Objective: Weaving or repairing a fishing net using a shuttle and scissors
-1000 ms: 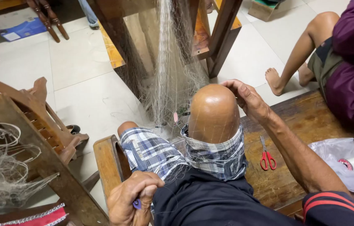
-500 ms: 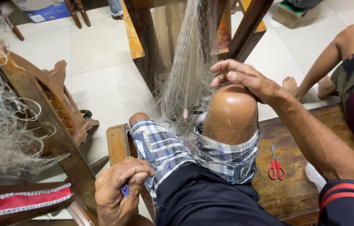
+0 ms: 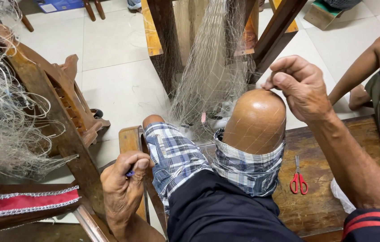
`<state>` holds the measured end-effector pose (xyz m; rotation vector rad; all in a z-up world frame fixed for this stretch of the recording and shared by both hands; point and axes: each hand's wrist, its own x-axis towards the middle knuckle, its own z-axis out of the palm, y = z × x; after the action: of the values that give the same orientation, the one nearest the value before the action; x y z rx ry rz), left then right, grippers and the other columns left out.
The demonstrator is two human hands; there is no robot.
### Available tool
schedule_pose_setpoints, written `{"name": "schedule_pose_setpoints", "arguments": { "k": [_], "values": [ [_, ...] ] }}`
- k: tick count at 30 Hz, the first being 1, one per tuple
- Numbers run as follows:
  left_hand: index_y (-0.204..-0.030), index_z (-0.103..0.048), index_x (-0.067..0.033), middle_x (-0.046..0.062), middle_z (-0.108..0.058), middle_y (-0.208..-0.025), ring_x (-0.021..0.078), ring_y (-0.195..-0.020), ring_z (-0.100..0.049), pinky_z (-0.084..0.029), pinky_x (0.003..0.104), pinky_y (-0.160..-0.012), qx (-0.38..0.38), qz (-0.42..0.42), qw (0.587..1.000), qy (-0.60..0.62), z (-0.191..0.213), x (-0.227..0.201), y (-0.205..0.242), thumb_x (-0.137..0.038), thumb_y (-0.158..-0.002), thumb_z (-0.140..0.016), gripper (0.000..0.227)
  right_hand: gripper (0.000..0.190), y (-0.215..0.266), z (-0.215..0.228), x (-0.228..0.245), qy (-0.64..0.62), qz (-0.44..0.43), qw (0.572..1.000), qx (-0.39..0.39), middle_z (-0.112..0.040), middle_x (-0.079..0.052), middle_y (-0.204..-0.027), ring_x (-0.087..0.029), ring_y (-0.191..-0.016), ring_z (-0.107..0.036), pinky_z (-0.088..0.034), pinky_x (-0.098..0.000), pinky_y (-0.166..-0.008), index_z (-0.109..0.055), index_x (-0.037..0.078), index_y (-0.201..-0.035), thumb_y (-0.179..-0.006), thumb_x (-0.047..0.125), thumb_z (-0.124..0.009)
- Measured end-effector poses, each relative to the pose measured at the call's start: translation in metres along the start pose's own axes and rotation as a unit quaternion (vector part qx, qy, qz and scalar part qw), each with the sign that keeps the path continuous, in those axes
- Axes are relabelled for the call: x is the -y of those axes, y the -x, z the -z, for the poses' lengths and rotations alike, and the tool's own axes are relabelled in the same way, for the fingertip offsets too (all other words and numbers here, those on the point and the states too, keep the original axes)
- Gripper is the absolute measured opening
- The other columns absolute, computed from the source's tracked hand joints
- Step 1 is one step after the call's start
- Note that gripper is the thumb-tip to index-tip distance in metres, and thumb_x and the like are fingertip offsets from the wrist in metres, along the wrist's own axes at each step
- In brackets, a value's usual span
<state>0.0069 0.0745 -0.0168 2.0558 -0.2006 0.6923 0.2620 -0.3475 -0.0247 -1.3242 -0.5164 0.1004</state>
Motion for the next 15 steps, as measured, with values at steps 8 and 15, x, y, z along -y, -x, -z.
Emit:
{"name": "schedule_pose_setpoints", "arguments": {
  "k": [8,15],
  "values": [
    [-0.117,-0.079,-0.0046,0.004,-0.083,-0.101,0.0155,-0.089,-0.083,-0.066,0.029,-0.079,0.022,-0.016,0.999,-0.032,-0.017,0.017,-0.001,-0.02,-0.121,-0.068,0.019,0.025,0.035,-0.004,0.019,0.188,0.075,0.976,-0.074,-0.075,-0.01,-0.112,-0.013,-0.091,-0.071,-0.063,-0.022,-0.089,-0.071,-0.006,-0.143,-0.124,0.009,-0.079],
    [-0.124,-0.084,-0.0083,0.004,-0.086,-0.112,0.0207,-0.103,-0.085,-0.066,0.035,-0.087,0.015,-0.014,0.99,-0.14,-0.031,0.022,-0.01,-0.003,-0.117,-0.071,0.016,0.025,0.042,-0.002,0.037,0.252,0.078,0.958,-0.108,-0.075,-0.011,-0.117,-0.012,-0.092,-0.068,-0.058,-0.0199,-0.079,-0.072,-0.007,-0.142,-0.125,0.006,-0.084]
  ]
}}
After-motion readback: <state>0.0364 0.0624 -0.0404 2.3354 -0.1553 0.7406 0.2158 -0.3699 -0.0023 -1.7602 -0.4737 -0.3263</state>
